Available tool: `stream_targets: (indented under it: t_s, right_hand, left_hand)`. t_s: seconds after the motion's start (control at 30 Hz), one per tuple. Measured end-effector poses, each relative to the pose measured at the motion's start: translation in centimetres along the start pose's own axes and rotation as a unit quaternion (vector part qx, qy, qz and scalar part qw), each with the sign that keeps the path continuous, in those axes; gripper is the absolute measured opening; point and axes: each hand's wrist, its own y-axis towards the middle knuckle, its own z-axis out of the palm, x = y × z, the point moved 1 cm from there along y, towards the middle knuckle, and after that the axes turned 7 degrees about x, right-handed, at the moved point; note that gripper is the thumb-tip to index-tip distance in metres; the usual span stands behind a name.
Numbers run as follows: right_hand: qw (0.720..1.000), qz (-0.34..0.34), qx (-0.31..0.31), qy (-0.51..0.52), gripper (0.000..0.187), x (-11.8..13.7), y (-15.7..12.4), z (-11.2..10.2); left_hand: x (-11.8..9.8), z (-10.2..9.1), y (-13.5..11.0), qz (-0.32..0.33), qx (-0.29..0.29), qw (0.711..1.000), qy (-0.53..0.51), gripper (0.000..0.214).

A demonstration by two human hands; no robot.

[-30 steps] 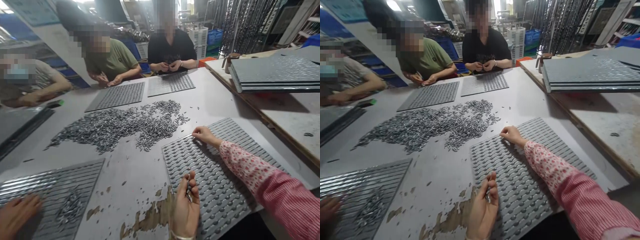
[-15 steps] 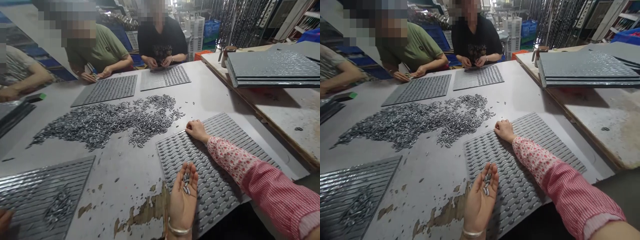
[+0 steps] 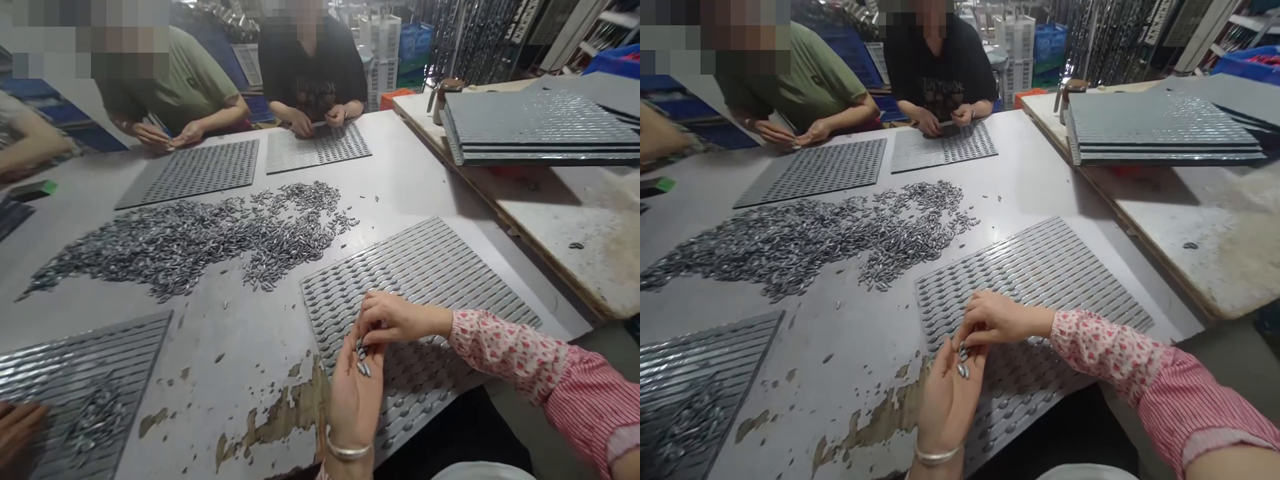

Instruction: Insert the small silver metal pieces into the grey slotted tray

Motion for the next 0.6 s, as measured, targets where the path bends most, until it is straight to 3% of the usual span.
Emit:
stream_targets:
  t_s: [0.17, 0.23, 0.33, 0.43, 0.53, 0.6]
  right_hand:
    - [0.996, -0.005, -0.081, 0.039, 0.014, -1.1, -0.7, -0.2]
    - [0.985, 0.071, -0.156, 0.037, 0.014, -2.9, -0.9, -1.1]
    - [0.932, 0.262, -0.247, -0.035, 0.012, -6.8, -1.4, -2.8]
    - [0.888, 0.383, -0.228, -0.111, 0.010, -10.1, -1.7, -3.8]
    - [0.880, 0.407, -0.193, -0.152, 0.014, -11.5, -1.7, -3.7]
    - [0.878, 0.407, -0.185, -0.172, 0.016, -11.5, -1.5, -3.5]
  left_hand:
    - [0.1, -0.2, -0.1, -0.019, 0.005, 0.999, 0.028, 0.030]
    - [0.1, -0.3, -0.1, -0.018, -0.009, 0.999, 0.046, 0.030]
    - [0.1, -0.3, -0.3, -0.032, -0.046, 0.997, 0.048, 0.027]
    - [0.1, 0.0, -0.4, -0.054, -0.084, 0.994, 0.036, 0.021]
    - [0.1, 0.2, -0.5, -0.065, -0.104, 0.992, 0.034, 0.014]
    - [0.2, 0.1, -0.5, -0.070, -0.082, 0.994, 0.022, 0.014]
